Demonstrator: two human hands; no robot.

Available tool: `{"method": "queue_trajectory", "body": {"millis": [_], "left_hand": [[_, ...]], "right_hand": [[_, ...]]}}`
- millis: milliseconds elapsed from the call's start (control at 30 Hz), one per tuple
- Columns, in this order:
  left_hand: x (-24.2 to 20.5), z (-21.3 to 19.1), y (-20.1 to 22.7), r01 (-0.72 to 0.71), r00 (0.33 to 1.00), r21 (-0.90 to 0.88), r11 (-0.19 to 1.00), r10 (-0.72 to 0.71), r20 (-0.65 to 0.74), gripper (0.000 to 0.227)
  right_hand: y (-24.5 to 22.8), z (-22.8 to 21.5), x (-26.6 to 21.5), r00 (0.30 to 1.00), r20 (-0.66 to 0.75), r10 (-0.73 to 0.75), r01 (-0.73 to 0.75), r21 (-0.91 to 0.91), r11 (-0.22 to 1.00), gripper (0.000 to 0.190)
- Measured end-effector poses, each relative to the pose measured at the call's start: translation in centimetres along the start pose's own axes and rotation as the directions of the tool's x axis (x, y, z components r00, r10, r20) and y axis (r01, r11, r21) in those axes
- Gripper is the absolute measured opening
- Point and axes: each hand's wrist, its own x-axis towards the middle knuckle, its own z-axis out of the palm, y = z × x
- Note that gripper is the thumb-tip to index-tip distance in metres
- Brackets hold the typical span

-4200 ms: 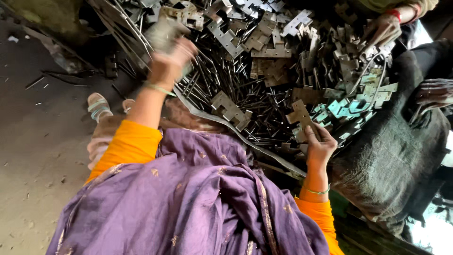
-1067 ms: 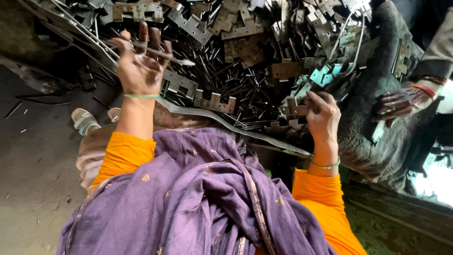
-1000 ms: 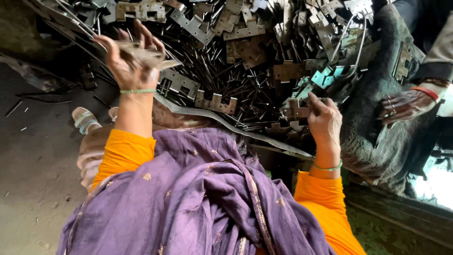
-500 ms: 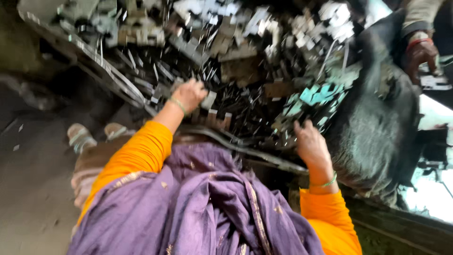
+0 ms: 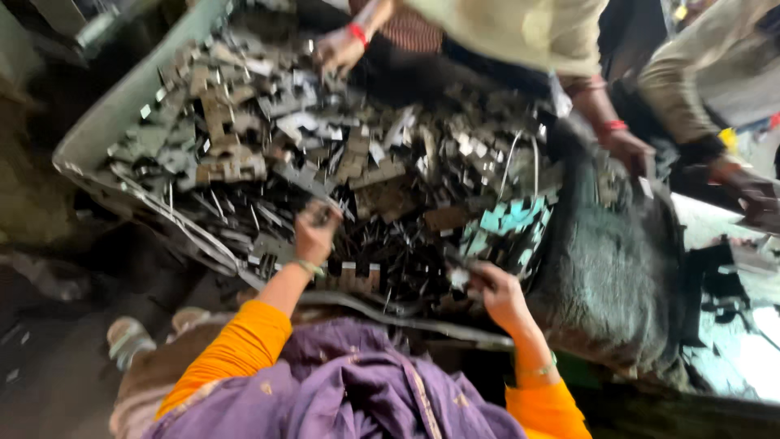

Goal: The person sorts small metal hardware pieces from a large bin, picking up items by hand and placing them into a separate pile. Other workers are visible nearby performing similar sorting tasks.

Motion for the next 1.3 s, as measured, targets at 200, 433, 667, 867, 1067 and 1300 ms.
{"method": "queue_trajectory", "body": {"millis": [200,433,667,867,1067,1300], "left_hand": [[-4.3,-1.4,2.7,0.41,0.824,-0.895,0.177,-0.494,0.279,0.026],[-8.7,0.7,8.4,0.561,0.741,-0.826,-0.06,-0.408,0.533,0.05],[-10.3,2.4,11.1,0.513,0.726,-0.838,-0.189,-0.425,0.54,0.088],[-10.9,2.7,10.8,0.823,0.531,-0.559,0.105,-0.495,0.688,0.09],[-5.4,-3.8,5.2,-0.31,0.886,0.742,0.594,-0.103,0.452,0.058],[-4.8,-8.7,0.5,-0.521,0.819,0.827,0.211,-0.149,0.554,0.048]], "right_hand": [[-2.4,5.1,0.5,0.969,0.12,0.216,-0.229,0.768,0.598,0.047],[-7.9,9.6,0.4,0.987,0.16,-0.022,-0.101,0.714,0.693,0.042],[-10.1,13.1,-2.1,0.874,0.241,-0.422,0.43,0.022,0.903,0.067],[-7.9,9.9,-1.3,0.984,0.177,0.019,-0.094,0.423,0.902,0.047],[-4.7,3.3,-1.9,0.959,0.228,0.168,-0.243,0.967,0.072,0.054],[6.6,-9.4,-1.0,0.816,-0.542,0.199,0.242,0.633,0.735,0.051]]}}
